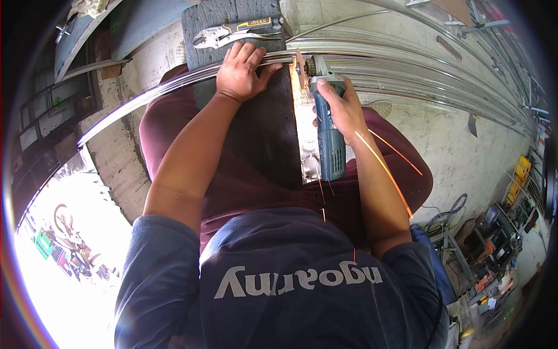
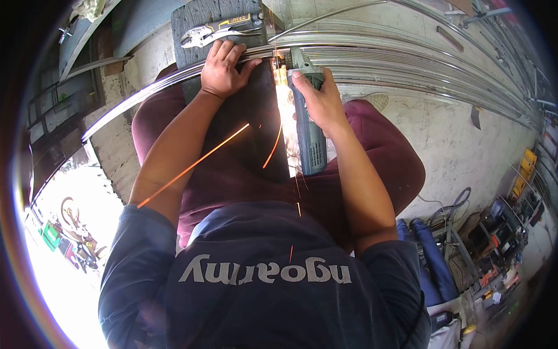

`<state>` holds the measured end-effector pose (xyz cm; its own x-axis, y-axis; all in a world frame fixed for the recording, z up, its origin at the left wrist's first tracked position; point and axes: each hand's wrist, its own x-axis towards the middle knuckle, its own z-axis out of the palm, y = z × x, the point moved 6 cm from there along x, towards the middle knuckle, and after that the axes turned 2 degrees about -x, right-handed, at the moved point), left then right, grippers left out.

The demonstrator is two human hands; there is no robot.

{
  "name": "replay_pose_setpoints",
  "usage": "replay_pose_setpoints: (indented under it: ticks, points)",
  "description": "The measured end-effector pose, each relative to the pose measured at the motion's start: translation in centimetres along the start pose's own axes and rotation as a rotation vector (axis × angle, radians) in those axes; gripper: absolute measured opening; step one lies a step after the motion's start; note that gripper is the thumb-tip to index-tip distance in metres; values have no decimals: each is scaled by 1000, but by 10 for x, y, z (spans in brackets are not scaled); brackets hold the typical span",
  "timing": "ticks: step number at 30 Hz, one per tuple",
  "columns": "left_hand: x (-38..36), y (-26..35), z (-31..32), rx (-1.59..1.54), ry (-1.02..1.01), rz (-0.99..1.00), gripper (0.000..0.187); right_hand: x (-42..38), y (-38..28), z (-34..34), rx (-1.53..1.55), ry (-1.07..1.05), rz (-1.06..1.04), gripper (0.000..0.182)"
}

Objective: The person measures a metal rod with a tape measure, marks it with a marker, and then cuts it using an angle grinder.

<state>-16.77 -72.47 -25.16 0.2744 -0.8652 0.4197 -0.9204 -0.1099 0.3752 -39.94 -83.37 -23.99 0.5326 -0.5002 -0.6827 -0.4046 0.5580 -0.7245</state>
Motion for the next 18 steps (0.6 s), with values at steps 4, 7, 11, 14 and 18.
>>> replay_pose_setpoints:
  ticks: [4, 7, 11, 14, 18]
  points:
    - [-3, -3, 4, 35, -57, -45, 47, 3, 3, -1, -2, 3, -15, 66]
    - [-4, -3, 4, 35, -57, -46, 47, 2, 2, -1, 0, 10, -17, 65]
    - [-3, -3, 4, 45, -52, -35, 47, 3, 3, -1, 1, 10, -15, 63]
    - [-3, -3, 3, 54, -51, -30, 47, 3, 3, -1, -12, 13, -11, 64]
    - [-3, -3, 3, 53, -62, -38, 47, 5, 5, -2, -14, 25, -10, 65]
